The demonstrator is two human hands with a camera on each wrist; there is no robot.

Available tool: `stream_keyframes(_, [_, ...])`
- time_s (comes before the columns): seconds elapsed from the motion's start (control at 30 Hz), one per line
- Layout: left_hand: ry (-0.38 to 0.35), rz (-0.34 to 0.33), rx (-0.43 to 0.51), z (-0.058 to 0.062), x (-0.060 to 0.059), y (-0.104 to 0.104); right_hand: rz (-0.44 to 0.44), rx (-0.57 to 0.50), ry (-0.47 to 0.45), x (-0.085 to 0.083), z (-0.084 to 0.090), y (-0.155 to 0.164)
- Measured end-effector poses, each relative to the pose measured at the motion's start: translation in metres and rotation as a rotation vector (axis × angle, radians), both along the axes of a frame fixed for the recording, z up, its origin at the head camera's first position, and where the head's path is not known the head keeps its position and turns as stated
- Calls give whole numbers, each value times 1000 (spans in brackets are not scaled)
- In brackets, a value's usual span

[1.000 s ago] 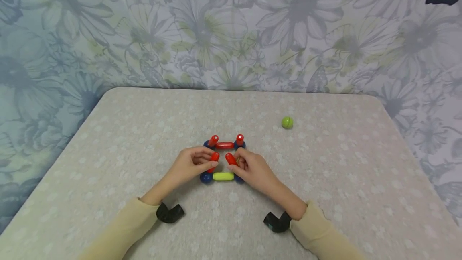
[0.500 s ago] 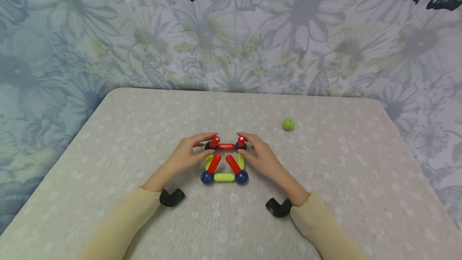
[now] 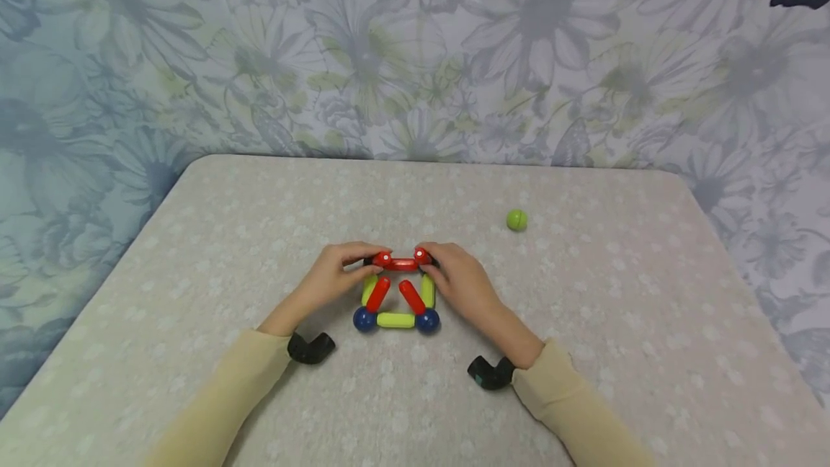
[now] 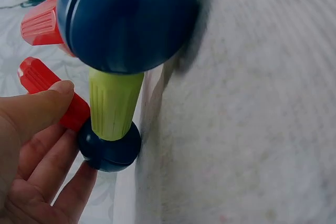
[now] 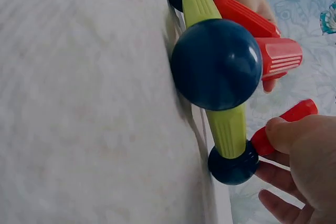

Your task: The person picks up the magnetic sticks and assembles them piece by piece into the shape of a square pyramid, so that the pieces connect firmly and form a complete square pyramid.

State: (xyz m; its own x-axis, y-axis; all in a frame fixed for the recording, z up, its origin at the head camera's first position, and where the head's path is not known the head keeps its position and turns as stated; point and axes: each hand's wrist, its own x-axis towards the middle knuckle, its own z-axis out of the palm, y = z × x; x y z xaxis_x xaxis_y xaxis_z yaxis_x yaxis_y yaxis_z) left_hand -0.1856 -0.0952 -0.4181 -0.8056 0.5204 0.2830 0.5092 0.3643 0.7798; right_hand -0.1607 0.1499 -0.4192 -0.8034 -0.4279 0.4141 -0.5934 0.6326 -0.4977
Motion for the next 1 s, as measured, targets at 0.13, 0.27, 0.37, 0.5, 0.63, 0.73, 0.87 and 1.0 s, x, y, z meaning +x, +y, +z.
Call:
stream_keyframes(0.13, [-4,-8,34,1,-1,0,43,64,50,2,3,-1])
stream_keyframes(0.27, [10,-18,41,2,-2,1,64,77,90,1,4,0])
stream_keyframes(0.37, [32,-29,23,4,-2,3,77,100,107,0,3,0])
stream_keyframes(0.5, [87,-59,-56,7,0,5,87,107,110,-1,2,1])
stream_keyframes(0.63, [98,-66,-95,9,2,7,85,92,113,-2,2,1])
stream_keyframes(0.73, [79,-53,-76,8,2,7,86,89,119,-1,1,1])
stream_keyframes(0.87, [67,-59,-63,6,1,5,81,95,102,-1,1,2])
stream_keyframes(1.0, [55,-23,-61,9,4,-2,90,105,26,-2,7,12])
